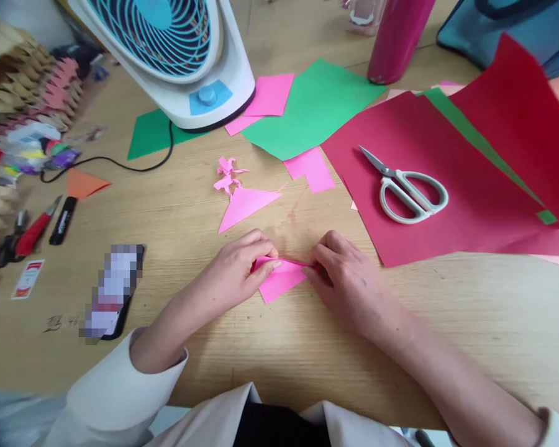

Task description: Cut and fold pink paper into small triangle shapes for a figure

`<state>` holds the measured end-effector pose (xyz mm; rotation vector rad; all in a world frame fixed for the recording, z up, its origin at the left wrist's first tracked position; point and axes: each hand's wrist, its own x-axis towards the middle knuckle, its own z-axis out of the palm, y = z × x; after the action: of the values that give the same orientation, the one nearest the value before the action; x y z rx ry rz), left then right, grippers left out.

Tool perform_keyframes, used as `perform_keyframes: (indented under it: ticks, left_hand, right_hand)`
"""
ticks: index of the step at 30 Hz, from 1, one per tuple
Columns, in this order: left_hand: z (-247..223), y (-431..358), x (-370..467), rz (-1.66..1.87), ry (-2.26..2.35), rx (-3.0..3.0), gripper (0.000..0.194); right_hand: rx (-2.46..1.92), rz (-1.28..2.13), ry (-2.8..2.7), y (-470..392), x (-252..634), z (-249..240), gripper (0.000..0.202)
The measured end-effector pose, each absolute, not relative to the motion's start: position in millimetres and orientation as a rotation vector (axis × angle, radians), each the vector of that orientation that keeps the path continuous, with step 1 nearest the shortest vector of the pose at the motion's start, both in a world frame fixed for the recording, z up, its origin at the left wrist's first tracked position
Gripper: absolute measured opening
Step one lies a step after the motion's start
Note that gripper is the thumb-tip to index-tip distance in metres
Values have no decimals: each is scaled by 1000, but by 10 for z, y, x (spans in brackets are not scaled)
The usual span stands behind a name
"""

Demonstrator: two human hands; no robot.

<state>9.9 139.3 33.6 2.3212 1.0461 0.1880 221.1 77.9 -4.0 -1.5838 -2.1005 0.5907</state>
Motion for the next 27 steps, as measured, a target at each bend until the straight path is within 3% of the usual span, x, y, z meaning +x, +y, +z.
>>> perform_keyframes:
  ticks: [17, 27]
  left_hand:
    - [334, 1416, -25, 304, 866, 2221, 3]
    - [325, 1329, 19, 395, 846, 2212, 10]
  right_hand:
    - [-1483, 904, -1832, 733, 2207, 81, 7]
    - [-1287, 1098, -1684, 748, 2212, -5, 13]
